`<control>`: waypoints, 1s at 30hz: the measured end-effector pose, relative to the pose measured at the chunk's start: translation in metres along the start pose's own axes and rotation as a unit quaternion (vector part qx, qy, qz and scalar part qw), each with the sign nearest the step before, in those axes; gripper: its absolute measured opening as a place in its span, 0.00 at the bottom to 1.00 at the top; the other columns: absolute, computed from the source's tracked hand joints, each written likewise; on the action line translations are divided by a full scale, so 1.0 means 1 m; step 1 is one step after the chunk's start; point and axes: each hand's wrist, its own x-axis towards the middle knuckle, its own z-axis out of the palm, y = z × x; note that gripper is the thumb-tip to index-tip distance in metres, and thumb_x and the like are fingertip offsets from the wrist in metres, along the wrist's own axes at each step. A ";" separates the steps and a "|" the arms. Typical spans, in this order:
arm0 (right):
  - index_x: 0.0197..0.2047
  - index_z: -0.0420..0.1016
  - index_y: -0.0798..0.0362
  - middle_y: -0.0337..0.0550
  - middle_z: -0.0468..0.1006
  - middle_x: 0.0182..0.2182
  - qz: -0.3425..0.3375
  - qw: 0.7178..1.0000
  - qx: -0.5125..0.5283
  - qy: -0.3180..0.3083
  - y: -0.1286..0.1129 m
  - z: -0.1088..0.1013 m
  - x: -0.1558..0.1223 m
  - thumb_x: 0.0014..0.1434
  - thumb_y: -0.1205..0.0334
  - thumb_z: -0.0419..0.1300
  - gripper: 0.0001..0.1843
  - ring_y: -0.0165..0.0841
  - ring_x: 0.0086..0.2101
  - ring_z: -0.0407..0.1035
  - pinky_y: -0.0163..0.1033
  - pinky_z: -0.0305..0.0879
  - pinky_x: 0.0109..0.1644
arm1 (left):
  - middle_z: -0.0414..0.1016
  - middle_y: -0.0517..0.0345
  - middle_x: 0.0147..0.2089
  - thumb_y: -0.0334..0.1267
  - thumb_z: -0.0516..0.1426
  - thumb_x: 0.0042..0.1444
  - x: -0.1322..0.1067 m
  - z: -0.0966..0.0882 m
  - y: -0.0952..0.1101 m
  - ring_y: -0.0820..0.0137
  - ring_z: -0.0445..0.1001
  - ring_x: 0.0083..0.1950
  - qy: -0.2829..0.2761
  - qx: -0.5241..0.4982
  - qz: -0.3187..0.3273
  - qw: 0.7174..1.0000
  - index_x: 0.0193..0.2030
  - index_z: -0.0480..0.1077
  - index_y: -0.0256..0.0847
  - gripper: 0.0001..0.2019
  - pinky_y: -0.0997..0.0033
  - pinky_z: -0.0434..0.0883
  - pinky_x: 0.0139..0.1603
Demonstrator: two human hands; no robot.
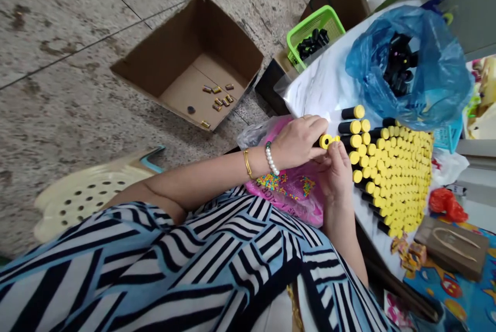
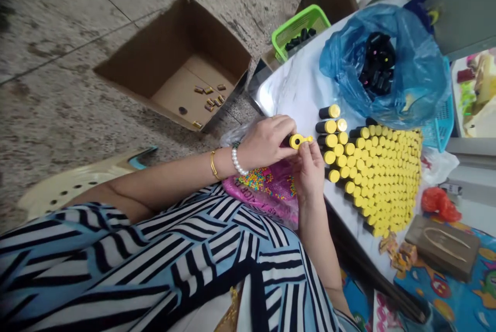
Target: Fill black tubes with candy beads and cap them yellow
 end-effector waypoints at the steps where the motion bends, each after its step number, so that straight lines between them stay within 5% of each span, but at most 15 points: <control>1: 0.40 0.72 0.50 0.33 0.78 0.34 0.001 1.000 -0.004 0.007 0.000 0.000 -0.001 0.57 0.51 0.72 0.16 0.23 0.26 0.69 0.30 0.70 0.33 | 0.76 0.50 0.43 0.38 0.62 0.63 -0.001 -0.001 -0.001 0.63 0.74 0.44 -0.002 -0.016 -0.004 1.000 0.42 0.68 0.37 0.08 0.66 0.70 0.43; 8: 0.40 0.72 0.49 0.31 0.76 0.34 -0.070 0.994 -0.078 0.038 0.003 0.009 -0.008 0.60 0.53 0.69 0.13 0.23 0.31 0.71 0.30 0.71 0.40 | 0.80 0.53 0.43 0.33 0.63 0.57 -0.011 -0.010 0.000 0.76 0.73 0.31 0.007 -0.243 -0.070 0.967 0.46 0.75 0.35 0.10 0.76 0.70 0.32; 10: 0.41 0.71 0.48 0.30 0.75 0.32 -0.052 0.995 -0.077 0.029 0.003 0.009 -0.008 0.61 0.51 0.69 0.14 0.24 0.28 0.70 0.31 0.71 0.36 | 0.81 0.49 0.46 0.38 0.64 0.59 -0.014 -0.009 0.001 0.78 0.74 0.28 0.009 -0.333 -0.112 0.936 0.49 0.76 0.34 0.14 0.78 0.71 0.28; 14: 0.42 0.70 0.47 0.30 0.70 0.24 -0.023 0.998 -0.058 -0.004 0.008 0.009 -0.005 0.64 0.48 0.65 0.13 0.28 0.25 0.69 0.33 0.70 0.30 | 0.80 0.55 0.29 0.44 0.62 0.64 -0.017 0.005 0.001 0.77 0.75 0.22 0.005 -0.499 -0.206 0.842 0.51 0.77 0.32 0.17 0.80 0.72 0.22; 16: 0.42 0.70 0.48 0.30 0.70 0.25 -0.044 0.998 -0.045 0.001 0.010 0.009 -0.004 0.66 0.48 0.64 0.13 0.27 0.24 0.68 0.33 0.69 0.29 | 0.81 0.55 0.31 0.43 0.62 0.64 -0.016 0.011 0.002 0.77 0.74 0.22 0.013 -0.534 -0.216 0.817 0.50 0.78 0.33 0.15 0.80 0.73 0.22; 20: 0.46 0.70 0.47 0.28 0.71 0.26 -0.050 0.998 -0.036 0.009 0.010 0.010 -0.003 0.64 0.51 0.66 0.13 0.24 0.22 0.65 0.30 0.65 0.25 | 0.83 0.47 0.49 0.41 0.61 0.64 -0.014 0.008 0.001 0.79 0.77 0.27 0.019 -0.523 -0.197 0.829 0.51 0.80 0.34 0.15 0.80 0.77 0.26; 26: 0.43 0.70 0.49 0.28 0.74 0.26 -0.068 0.995 -0.037 0.058 -0.002 0.015 -0.001 0.56 0.56 0.71 0.17 0.20 0.17 0.59 0.26 0.56 0.18 | 0.84 0.57 0.33 0.32 0.61 0.60 -0.013 -0.010 -0.007 0.79 0.75 0.25 -0.051 -0.395 -0.154 0.904 0.61 0.77 0.37 0.21 0.85 0.71 0.25; 30: 0.36 0.68 0.50 0.25 0.68 0.18 -0.070 0.995 -0.030 0.065 -0.004 0.019 -0.001 0.55 0.56 0.71 0.16 0.20 0.14 0.57 0.26 0.53 0.17 | 0.85 0.50 0.47 0.26 0.61 0.57 -0.018 -0.005 -0.008 0.79 0.79 0.30 -0.010 -0.381 -0.133 0.915 0.59 0.78 0.36 0.22 0.83 0.76 0.32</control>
